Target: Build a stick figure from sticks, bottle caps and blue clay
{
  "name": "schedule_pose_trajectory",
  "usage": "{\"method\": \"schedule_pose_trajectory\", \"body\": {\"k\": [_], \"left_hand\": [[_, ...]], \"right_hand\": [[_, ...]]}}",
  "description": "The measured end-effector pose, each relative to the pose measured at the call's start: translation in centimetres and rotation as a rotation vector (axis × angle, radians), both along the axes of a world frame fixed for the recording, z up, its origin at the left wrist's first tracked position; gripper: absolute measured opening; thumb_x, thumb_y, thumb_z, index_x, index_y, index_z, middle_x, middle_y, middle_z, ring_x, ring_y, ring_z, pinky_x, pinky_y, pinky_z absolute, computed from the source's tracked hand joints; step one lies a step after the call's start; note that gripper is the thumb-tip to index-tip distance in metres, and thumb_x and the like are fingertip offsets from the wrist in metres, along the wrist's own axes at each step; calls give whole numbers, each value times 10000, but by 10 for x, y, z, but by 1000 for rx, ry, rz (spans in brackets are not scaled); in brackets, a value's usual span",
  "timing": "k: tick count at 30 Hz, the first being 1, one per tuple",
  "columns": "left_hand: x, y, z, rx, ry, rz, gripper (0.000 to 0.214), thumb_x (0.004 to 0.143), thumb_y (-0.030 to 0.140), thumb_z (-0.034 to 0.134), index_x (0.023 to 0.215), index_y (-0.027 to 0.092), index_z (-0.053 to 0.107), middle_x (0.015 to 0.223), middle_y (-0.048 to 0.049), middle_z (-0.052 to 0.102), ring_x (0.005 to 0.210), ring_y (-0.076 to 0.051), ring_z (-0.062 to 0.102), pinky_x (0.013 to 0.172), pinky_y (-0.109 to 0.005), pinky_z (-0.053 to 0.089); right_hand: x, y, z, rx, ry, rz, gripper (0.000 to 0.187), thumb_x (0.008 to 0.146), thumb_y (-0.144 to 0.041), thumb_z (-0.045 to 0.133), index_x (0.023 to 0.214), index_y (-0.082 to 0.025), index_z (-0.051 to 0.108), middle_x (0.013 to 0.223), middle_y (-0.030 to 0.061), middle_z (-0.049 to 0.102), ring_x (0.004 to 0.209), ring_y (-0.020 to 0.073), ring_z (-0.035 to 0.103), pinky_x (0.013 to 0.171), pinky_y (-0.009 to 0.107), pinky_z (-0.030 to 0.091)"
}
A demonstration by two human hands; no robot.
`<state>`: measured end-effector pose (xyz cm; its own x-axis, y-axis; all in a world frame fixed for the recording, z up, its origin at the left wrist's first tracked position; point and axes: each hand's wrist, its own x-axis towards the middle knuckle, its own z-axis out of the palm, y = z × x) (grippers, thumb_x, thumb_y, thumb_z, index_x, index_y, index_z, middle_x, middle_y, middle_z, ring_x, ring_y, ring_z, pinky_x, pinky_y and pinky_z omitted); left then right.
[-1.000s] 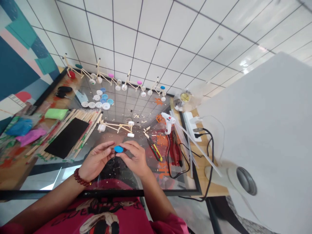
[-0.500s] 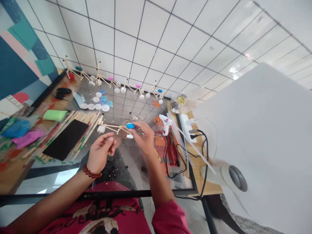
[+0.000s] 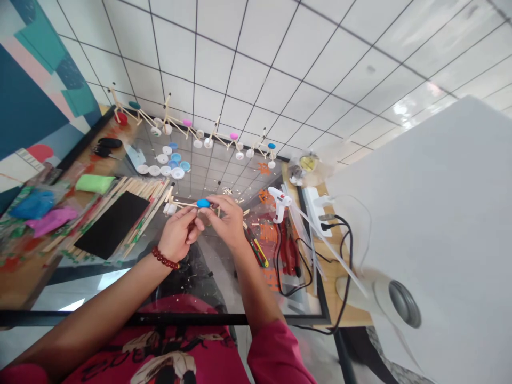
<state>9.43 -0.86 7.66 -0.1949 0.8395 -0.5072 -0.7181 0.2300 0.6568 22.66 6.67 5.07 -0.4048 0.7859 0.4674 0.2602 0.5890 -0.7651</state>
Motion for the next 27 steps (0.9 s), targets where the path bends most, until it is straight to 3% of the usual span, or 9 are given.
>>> {"method": "schedule_pose_trajectory", "body": {"k": [10,17,23,27], "left_hand": [[0,2,-2,-10,15,32,232,841,315,803,841,184,611,541,24,652,319,-62,388,361,-185,189],[2,3,3,-31,28,33,229,930,321,677,1082,149,681,557,24,644,342,-76,389,377,-191,188],[3,1,2,-19,16,30,114,942,264,673,913,165,624,573,6,648,344,-61,394,392,-195,191],[3,1,-1,-21,31,41,197,949,318,681,842,181,589,570,8,640,341,-61,394,383,-192,192]], "right_hand": [[2,0,-6,20,-18,13,150,973,-212,800,1118,-187,823,1055,73,838,909,173,752,900,312,616],[6,3,3,-22,90,-104,146,964,-396,805,1055,-287,839,931,26,816,822,211,736,826,392,642],[1,-1,2,-40,23,-36,147,930,-335,823,1051,-251,834,979,62,826,832,204,729,834,375,633],[-1,-4,1,-34,-13,-40,144,932,-307,805,1054,-234,830,1011,73,836,841,196,728,837,356,624]]}}
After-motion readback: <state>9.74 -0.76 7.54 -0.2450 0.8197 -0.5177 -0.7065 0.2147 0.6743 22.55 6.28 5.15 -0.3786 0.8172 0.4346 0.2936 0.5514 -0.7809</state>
